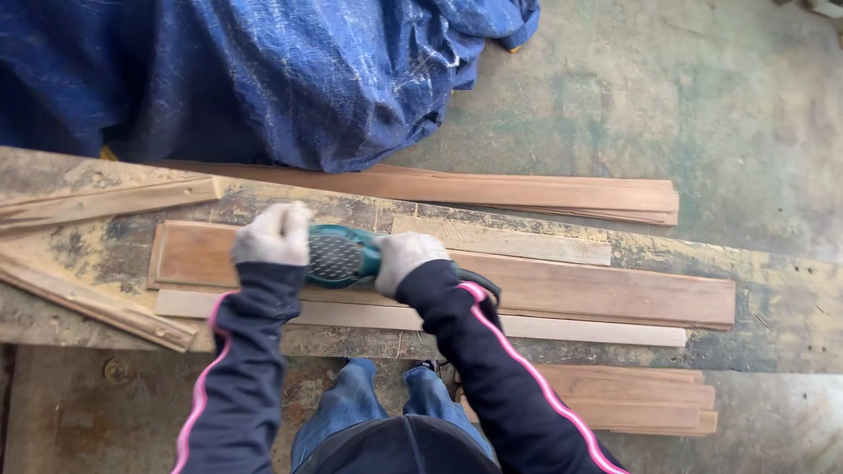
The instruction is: Sanding a piece of wood with an electric orbital sander.
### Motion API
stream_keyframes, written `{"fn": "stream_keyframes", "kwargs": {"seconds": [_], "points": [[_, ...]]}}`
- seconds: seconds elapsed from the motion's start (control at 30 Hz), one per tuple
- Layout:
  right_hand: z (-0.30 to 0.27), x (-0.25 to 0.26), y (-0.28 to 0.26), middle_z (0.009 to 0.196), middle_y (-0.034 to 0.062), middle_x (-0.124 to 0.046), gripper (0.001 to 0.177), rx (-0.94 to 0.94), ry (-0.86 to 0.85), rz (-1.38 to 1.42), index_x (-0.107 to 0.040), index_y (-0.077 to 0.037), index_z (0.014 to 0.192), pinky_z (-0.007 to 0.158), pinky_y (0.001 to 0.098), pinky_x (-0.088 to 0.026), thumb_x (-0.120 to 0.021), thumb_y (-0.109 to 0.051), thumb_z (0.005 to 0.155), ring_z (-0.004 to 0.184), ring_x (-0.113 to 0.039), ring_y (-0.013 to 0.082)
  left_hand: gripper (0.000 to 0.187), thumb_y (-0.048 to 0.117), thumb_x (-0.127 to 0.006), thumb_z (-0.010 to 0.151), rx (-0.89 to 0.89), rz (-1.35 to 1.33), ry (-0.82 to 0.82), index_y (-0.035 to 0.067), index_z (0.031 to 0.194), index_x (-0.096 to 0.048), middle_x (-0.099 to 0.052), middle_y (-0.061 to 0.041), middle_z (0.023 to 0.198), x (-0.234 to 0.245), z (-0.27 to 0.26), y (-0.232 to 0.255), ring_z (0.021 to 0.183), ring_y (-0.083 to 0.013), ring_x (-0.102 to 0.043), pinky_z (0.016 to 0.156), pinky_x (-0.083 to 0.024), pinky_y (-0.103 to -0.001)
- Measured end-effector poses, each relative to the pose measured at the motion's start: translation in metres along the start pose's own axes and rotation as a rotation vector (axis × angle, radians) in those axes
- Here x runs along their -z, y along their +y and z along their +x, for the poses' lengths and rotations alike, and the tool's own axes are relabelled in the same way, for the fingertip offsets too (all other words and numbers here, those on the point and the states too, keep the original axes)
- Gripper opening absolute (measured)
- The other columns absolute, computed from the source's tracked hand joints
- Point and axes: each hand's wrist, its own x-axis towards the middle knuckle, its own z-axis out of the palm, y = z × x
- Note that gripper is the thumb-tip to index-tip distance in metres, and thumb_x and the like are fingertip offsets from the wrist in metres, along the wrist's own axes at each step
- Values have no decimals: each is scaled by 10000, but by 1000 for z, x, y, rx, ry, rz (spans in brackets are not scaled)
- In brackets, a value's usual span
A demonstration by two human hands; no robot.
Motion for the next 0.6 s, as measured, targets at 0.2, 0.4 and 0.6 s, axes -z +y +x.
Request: {"fn": "stream_keyframes", "kwargs": {"seconds": [0.2, 0.4, 0.6], "points": [[-31, 11, 75, 930, 193, -748, 448, -116, -17, -15, -712, -238, 1192, 851, 475, -570, -765, -377, 770, 906, -735, 378, 347, 411, -593, 983, 26, 18, -26, 135, 842, -749, -731, -163, 754, -70, -21, 56, 720, -380, -719, 698, -543, -480], [-60, 23, 137, 954, 155, -757, 461, -164, -24, -60, -738, -234, 1128, 854, 477, -563, -805, -480, 744, 938, -727, 359, 400, 428, -575, 984, 14, -11, -77, 120, 778, -725, -728, -158, 719, -127, -43, 109, 683, -369, -712, 717, -535, -491], [-80, 13, 217, 963, 161, -768, 530, -221, 24, -92, -758, -235, 1122, 872, 458, -574, -835, -533, 691, 955, -736, 350, 393, 424, -584, 953, -39, -41, -55, 125, 736, -719, -735, -148, 709, -188, -70, 151, 657, -364, -696, 710, -520, -500]]}}
